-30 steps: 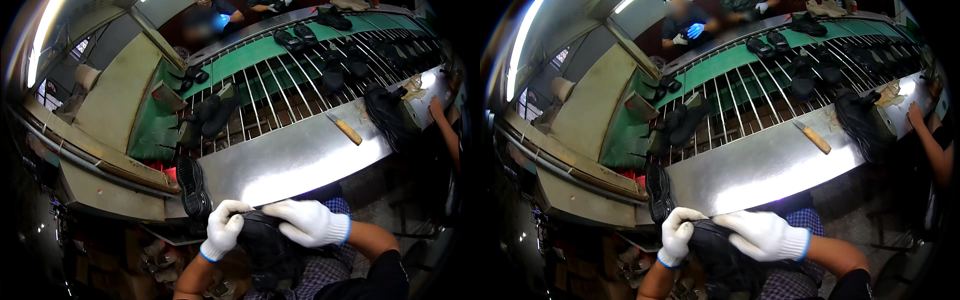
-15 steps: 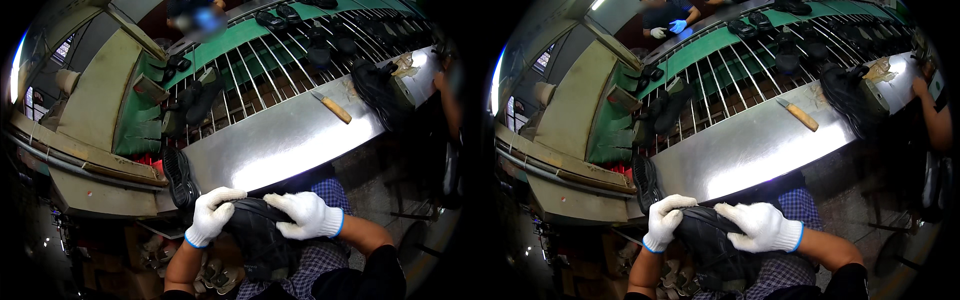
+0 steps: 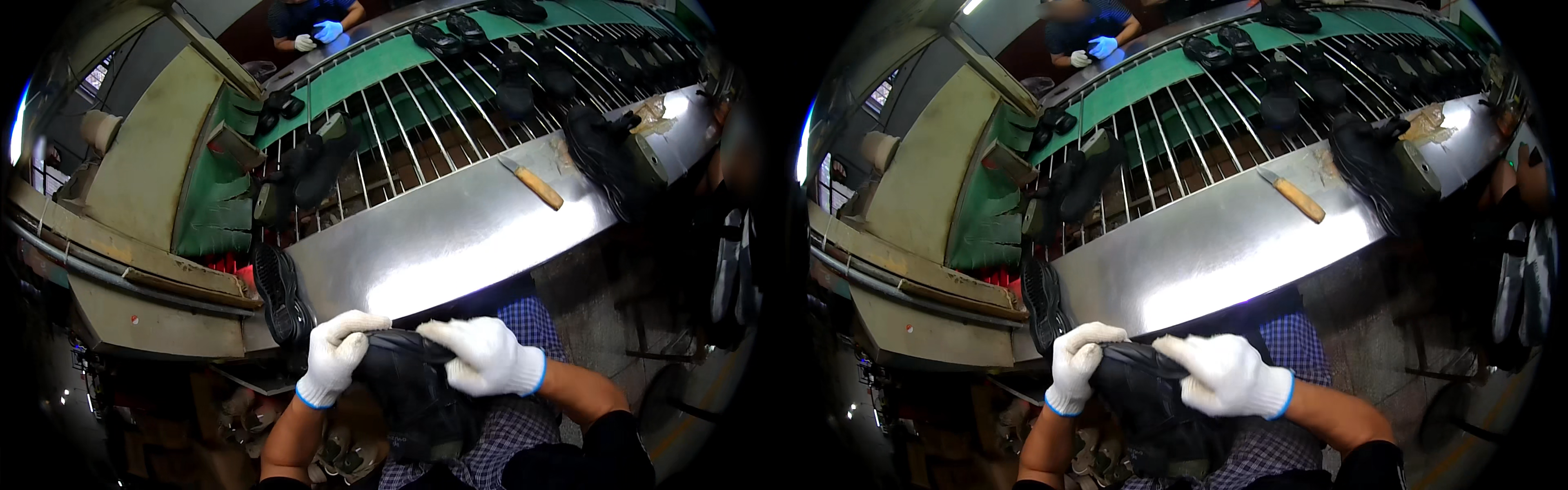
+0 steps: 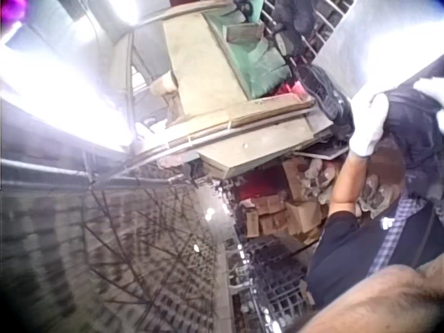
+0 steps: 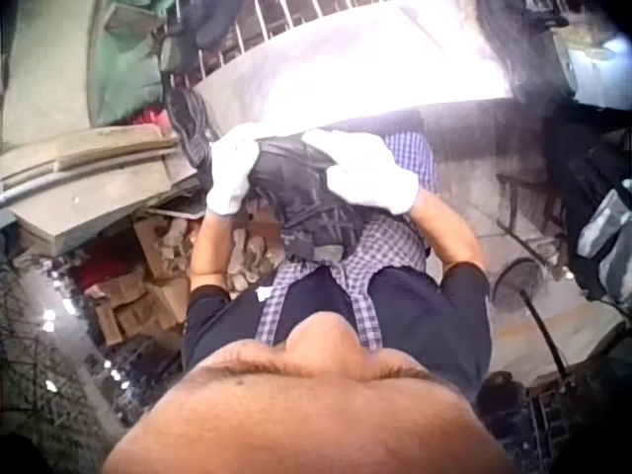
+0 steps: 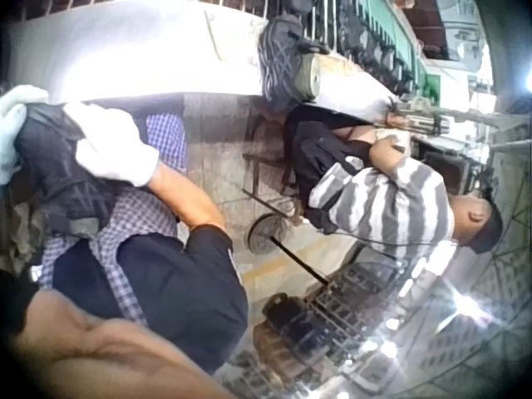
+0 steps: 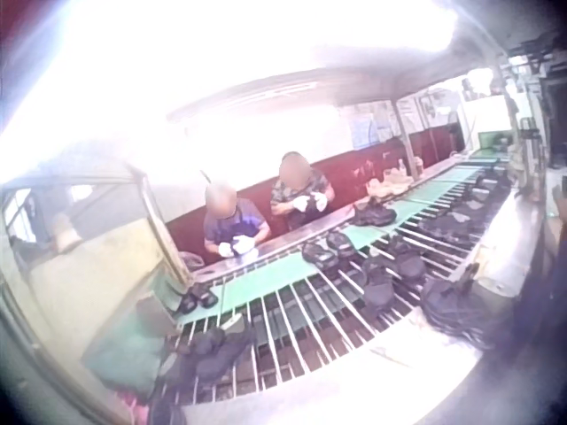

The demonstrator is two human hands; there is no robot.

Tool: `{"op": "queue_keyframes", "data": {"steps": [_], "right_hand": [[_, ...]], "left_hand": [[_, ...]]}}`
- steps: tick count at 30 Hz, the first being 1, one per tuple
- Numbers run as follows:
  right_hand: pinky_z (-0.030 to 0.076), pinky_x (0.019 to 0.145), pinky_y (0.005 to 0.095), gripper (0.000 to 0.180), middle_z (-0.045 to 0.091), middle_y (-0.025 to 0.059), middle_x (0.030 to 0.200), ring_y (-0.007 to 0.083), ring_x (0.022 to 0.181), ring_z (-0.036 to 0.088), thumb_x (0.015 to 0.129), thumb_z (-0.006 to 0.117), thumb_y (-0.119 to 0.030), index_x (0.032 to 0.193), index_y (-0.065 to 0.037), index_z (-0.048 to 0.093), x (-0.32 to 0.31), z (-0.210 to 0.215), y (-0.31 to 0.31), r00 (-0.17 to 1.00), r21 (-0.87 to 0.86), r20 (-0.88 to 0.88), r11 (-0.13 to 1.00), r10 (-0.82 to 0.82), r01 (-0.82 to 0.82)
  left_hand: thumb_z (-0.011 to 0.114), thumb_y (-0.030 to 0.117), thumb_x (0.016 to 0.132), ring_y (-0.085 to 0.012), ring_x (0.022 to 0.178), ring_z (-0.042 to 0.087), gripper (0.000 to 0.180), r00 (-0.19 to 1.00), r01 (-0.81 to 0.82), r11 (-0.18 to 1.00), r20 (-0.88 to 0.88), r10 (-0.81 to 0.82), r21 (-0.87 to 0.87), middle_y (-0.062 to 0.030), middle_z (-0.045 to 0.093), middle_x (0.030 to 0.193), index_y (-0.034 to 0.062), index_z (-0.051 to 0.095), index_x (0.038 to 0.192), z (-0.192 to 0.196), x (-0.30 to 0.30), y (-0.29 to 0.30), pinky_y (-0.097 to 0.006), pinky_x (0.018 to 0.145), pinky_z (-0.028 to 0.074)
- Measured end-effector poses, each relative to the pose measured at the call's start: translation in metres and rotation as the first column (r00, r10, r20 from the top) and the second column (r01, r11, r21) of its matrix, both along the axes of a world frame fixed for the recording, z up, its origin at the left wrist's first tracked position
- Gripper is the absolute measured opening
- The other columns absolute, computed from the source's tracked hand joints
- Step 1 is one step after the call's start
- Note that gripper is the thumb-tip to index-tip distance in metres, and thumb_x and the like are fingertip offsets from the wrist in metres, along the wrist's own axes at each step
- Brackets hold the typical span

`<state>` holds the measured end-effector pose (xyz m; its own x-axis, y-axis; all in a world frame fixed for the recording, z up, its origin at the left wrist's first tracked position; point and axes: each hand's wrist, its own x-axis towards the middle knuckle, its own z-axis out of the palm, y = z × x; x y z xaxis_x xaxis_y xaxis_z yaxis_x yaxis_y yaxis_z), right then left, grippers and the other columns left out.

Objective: The person holds a shoe and applies a substance to its side and heel using a small wooden-handled brush, then places the shoe onto a moving conveyor belt.

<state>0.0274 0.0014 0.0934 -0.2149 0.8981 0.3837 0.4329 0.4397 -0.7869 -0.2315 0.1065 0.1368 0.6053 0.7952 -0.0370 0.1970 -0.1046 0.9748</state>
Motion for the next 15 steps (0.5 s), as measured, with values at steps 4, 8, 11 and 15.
{"op": "queue_keyframes", "data": {"steps": [4,8,11,15], "right_hand": [[0.062,0.063,0.0369,0.072,0.073,0.0161,0.089,0.0286,0.068,0.073,0.078,0.077,-0.014,0.145,0.003,0.056,0.001,0.013,-0.015,0.998,0.000,0.053,1.000,0.022,-0.022],[0.063,0.066,0.0369,0.080,0.070,0.0215,0.113,0.0314,0.079,0.075,0.077,0.079,-0.010,0.150,0.003,0.051,0.005,0.008,-0.023,0.994,0.045,0.070,0.995,0.088,-0.091],[0.064,0.071,0.0369,0.074,0.064,0.0248,0.134,0.0329,0.087,0.075,0.079,0.074,-0.002,0.150,-0.005,0.055,0.009,0.003,-0.031,0.985,0.002,0.056,0.986,0.165,-0.166],[0.066,0.069,0.0372,0.065,0.061,0.0285,0.142,0.0325,0.086,0.076,0.082,0.070,0.002,0.145,-0.009,0.061,0.012,-0.017,-0.036,0.984,-0.009,-0.002,0.984,0.176,-0.176]], "left_hand": [[0.058,0.013,0.097,-0.0228,0.104,0.074,0.035,0.998,-0.054,0.997,0.032,0.056,-0.052,-0.0183,0.078,0.111,-0.0105,0.074,0.118,-0.011,-0.006,-0.005,-0.035,0.099,0.057],[0.058,0.015,0.096,-0.0242,0.103,0.074,0.035,0.993,-0.070,0.993,0.087,0.078,-0.095,-0.0201,0.078,0.109,-0.0114,0.071,0.115,-0.015,0.000,-0.003,-0.036,0.098,0.058],[0.058,0.015,0.094,-0.0229,0.100,0.073,0.035,0.988,-0.118,0.991,0.091,0.123,-0.061,-0.0188,0.077,0.108,-0.0114,0.071,0.114,-0.024,-0.006,-0.003,-0.035,0.096,0.058],[0.059,0.015,0.092,-0.0222,0.100,0.073,0.037,0.989,-0.138,0.990,0.048,0.139,-0.014,-0.0178,0.078,0.108,-0.0110,0.072,0.114,-0.023,-0.003,-0.003,-0.033,0.095,0.057]]}}
